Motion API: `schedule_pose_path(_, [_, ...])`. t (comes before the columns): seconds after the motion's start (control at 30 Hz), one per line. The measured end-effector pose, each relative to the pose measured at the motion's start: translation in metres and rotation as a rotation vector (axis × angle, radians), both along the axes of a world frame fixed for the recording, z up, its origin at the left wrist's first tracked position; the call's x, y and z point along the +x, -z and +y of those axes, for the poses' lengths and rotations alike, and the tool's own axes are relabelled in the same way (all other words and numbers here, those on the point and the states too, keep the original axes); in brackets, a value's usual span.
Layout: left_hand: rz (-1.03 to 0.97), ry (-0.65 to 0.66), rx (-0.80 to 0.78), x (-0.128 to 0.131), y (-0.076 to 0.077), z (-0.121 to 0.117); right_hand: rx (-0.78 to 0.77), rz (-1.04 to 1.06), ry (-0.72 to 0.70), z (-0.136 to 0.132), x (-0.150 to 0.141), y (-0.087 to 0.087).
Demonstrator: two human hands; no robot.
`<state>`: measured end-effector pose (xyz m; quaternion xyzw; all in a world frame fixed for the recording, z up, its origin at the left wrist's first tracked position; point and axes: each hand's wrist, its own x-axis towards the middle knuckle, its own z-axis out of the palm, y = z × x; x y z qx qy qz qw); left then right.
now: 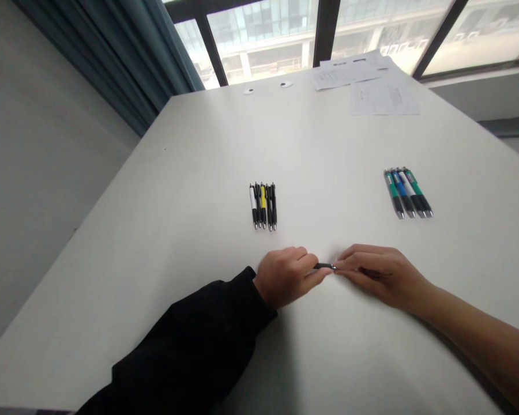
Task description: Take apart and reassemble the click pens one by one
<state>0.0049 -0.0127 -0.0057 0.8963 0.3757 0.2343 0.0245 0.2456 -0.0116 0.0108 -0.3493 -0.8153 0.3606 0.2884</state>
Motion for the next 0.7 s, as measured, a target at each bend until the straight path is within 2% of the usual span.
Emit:
schedule_pose_path(0.37, [0.021, 0.071, -0.08, -0.0023, -0.005, 0.0007, 0.067, -0.016, 0.026, 0.0006, -0.0011, -0.0044])
schedule_pose_path(0.7, [0.013, 0.008, -0.014, -0.0016, -0.0035, 0.0019, 0.039, 0.002, 0.019, -0.0005, 0.0024, -0.0009])
